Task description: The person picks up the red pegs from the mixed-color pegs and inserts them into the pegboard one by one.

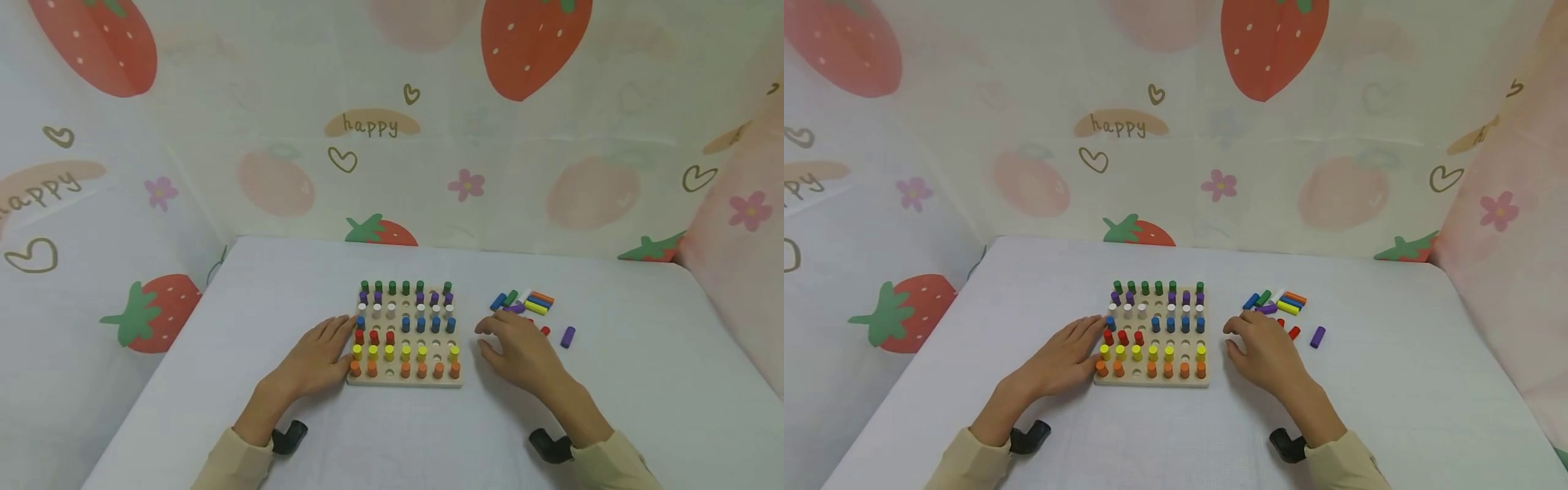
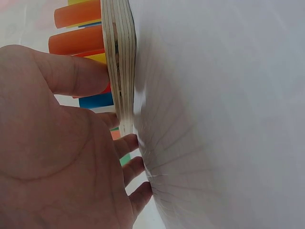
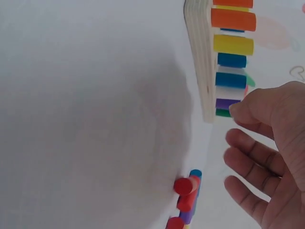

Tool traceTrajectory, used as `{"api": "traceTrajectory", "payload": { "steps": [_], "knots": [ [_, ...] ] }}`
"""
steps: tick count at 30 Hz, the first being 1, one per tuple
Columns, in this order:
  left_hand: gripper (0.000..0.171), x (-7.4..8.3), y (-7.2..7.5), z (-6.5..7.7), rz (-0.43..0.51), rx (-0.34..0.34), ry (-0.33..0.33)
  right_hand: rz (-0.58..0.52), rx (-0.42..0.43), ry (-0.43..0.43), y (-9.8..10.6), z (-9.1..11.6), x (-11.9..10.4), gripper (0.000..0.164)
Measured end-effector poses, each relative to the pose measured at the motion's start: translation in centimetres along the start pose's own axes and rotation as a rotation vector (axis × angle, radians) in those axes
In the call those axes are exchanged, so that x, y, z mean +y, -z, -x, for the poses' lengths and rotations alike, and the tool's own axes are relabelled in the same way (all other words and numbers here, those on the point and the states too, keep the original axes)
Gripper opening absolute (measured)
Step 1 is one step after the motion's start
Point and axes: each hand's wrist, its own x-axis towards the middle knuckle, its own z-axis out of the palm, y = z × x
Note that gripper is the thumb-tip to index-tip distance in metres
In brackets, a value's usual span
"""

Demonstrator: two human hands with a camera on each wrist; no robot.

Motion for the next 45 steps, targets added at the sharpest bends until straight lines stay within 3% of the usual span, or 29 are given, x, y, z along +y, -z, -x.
{"api": "traceTrajectory", "payload": {
  "steps": [9,25,45],
  "knots": [
    [0.068,-0.1,0.0,0.0,-0.005,0.008,-0.008,0.012,-0.026,-0.09,0.2,0.5,1.0,0.018],
    [0.068,0.0,0.0,0.0,-0.006,0.01,-0.021,0.076,-0.017,-0.156,0.4,1.1,1.9,0.021],
    [0.069,-0.1,0.0,0.0,0.009,0.008,-0.014,0.061,0.045,-0.171,0.2,1.9,3.1,0.013]
  ]
}}
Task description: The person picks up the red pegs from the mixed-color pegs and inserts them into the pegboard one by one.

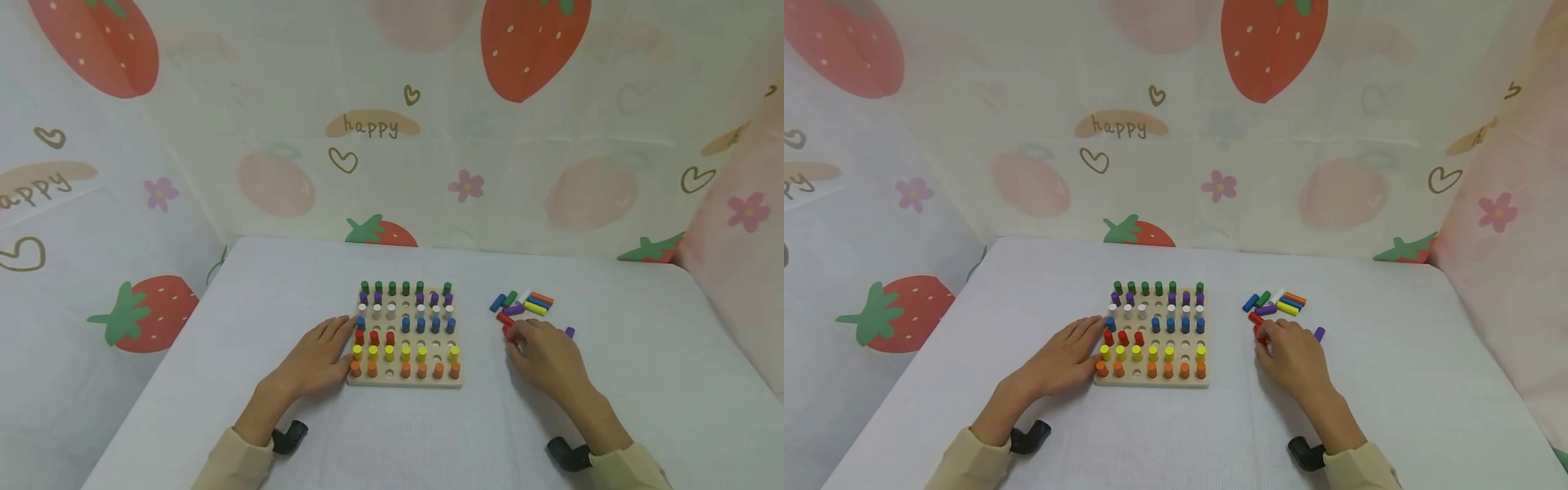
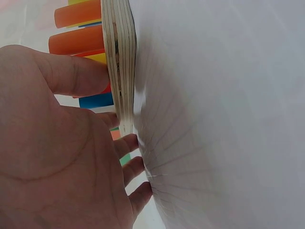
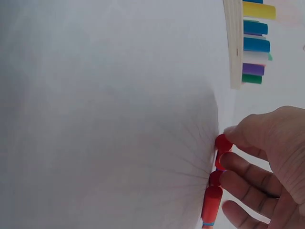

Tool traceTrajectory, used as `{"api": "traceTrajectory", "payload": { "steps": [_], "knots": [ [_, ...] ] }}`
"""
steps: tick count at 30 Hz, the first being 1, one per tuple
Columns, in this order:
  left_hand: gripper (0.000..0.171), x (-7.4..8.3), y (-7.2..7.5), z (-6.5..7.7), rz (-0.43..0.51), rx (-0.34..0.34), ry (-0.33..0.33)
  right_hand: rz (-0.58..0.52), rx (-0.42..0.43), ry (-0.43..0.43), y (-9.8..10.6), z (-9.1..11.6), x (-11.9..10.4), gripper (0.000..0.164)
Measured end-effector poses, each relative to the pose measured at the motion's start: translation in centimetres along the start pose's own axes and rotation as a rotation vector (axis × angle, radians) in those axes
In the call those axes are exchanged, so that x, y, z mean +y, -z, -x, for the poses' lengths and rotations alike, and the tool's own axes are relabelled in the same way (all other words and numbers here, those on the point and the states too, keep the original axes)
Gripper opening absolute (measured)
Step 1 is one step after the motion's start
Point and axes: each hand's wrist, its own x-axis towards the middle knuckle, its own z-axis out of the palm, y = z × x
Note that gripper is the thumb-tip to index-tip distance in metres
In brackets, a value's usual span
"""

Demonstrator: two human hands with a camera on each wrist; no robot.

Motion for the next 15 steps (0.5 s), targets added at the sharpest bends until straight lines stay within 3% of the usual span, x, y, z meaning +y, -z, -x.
{"api": "traceTrajectory", "payload": {
  "steps": [15],
  "knots": [
    [0.069,0.03,-0.01,-0.08,0.012,-0.003,-0.005,0.059,-0.005,-0.026,0.38,0.38,0.12,0.022]
  ]
}}
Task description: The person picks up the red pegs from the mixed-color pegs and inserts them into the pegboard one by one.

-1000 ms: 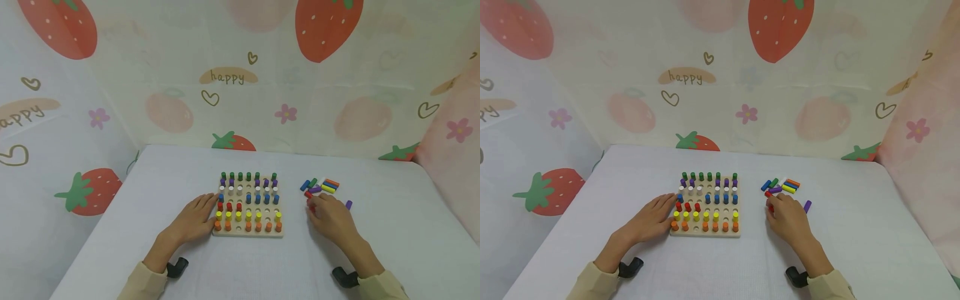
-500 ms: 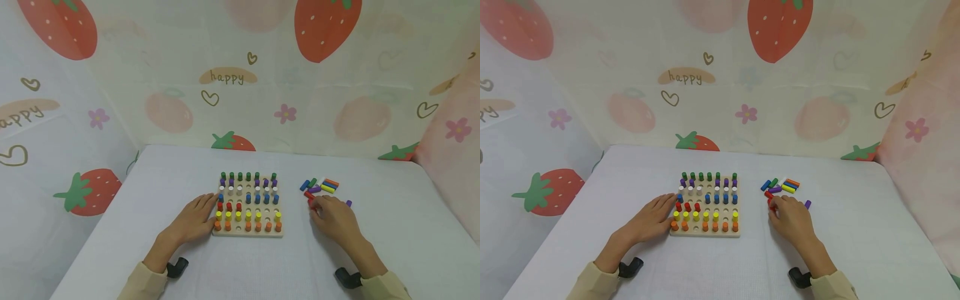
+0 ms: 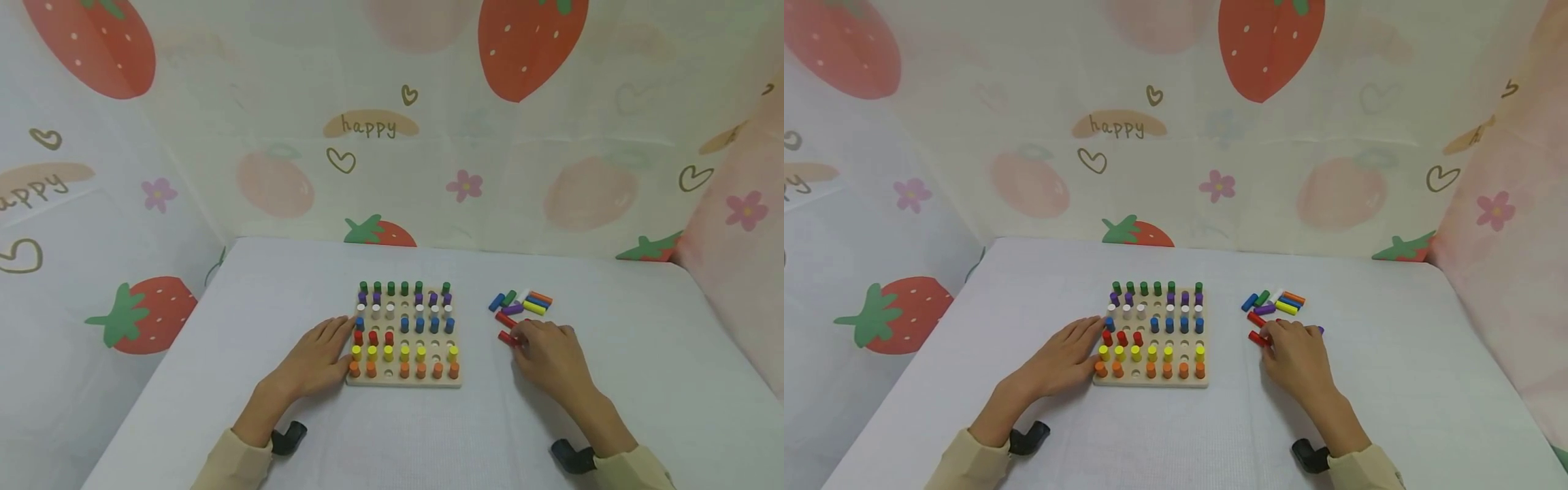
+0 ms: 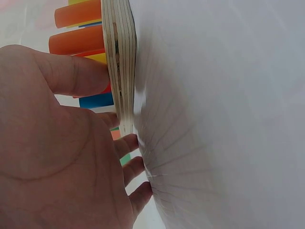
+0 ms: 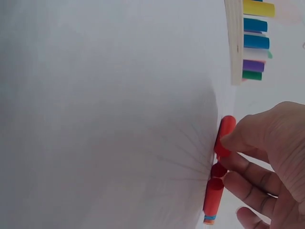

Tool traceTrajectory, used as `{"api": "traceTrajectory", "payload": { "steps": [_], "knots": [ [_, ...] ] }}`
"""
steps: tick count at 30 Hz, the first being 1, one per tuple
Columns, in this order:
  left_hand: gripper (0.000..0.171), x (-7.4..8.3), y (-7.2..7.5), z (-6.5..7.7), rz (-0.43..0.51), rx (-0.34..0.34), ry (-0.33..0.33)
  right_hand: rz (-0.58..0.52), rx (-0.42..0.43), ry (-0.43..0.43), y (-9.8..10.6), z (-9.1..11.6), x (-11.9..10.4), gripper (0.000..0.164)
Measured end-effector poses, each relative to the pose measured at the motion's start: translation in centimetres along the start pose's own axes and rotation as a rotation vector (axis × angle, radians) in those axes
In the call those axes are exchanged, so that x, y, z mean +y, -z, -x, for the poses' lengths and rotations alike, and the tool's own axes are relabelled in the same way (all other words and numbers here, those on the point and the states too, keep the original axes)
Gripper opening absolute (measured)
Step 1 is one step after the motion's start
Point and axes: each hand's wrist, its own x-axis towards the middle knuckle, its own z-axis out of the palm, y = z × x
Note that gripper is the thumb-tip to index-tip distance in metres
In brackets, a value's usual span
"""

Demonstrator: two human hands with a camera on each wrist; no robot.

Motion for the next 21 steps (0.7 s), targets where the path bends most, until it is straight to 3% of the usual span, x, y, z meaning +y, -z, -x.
{"api": "traceTrajectory", "payload": {
  "steps": [21],
  "knots": [
    [0.07,-0.03,-0.18,-0.05,-0.011,0.01,-0.003,0.011,-0.025,-0.037,0.59,0.66,0.47,0.022]
  ]
}}
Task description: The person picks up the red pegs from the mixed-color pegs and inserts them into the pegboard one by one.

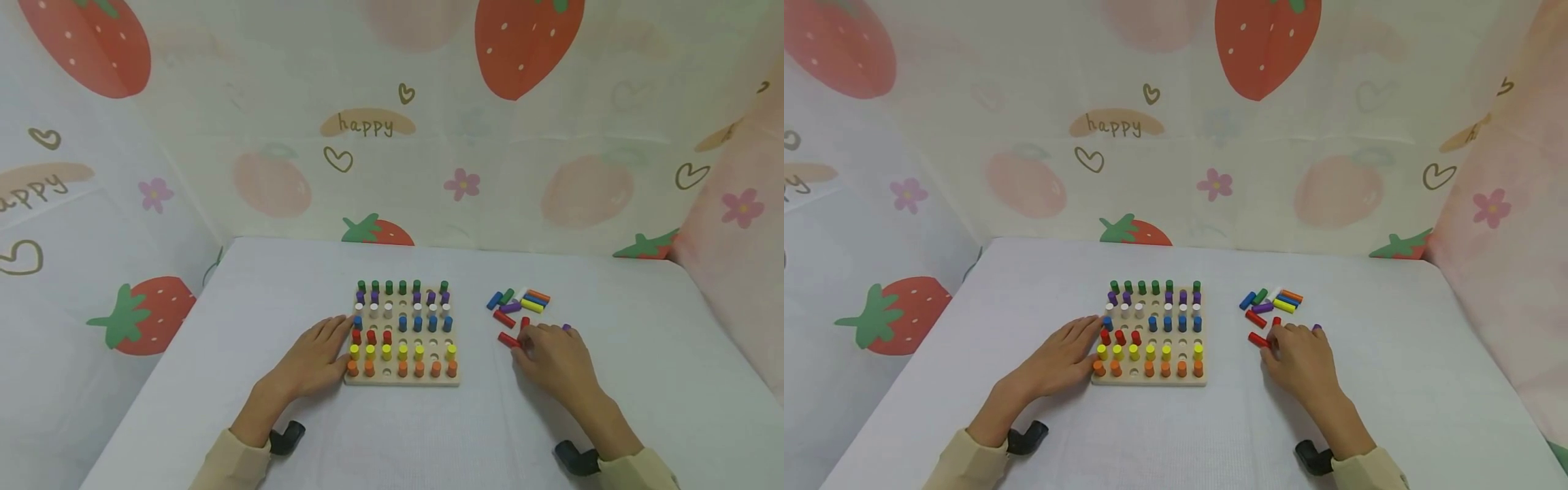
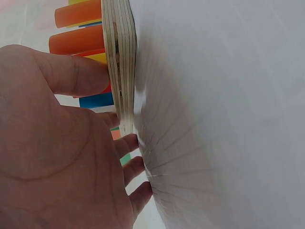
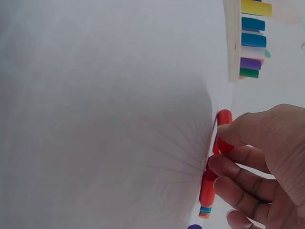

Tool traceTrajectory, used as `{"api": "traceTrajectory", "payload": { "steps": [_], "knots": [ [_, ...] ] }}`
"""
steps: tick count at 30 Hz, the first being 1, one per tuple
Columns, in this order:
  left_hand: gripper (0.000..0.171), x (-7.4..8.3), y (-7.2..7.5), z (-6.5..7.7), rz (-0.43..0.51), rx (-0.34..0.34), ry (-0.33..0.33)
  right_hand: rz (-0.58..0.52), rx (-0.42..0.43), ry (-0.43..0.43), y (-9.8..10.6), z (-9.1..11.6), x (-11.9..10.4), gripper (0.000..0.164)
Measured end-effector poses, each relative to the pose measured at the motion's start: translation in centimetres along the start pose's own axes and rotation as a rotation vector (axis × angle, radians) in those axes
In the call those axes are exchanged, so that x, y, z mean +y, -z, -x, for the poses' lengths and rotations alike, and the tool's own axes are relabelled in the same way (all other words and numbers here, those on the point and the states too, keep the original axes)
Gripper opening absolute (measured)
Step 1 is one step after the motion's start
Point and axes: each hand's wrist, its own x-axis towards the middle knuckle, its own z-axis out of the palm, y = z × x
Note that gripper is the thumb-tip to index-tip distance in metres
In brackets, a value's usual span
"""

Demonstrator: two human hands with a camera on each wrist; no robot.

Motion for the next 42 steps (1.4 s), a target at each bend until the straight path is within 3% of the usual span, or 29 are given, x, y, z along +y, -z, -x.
{"api": "traceTrajectory", "payload": {
  "steps": [19,30,42],
  "knots": [
    [0.071,-0.5,-0.3,-0.2,-0.009,-0.029,0.02,-0.04,0.051,0.084,1.1,-0.3,-0.7,0.021],
    [0.07,-0.2,0.0,0.1,-0.005,-0.03,0.016,-0.048,0.032,0.137,1.4,-0.8,-1.3,0.021],
    [0.071,-0.5,-0.2,-0.1,-0.01,-0.028,0.016,-0.087,-0.007,0.257,1.2,-1.9,-2.6,0.019]
  ]
}}
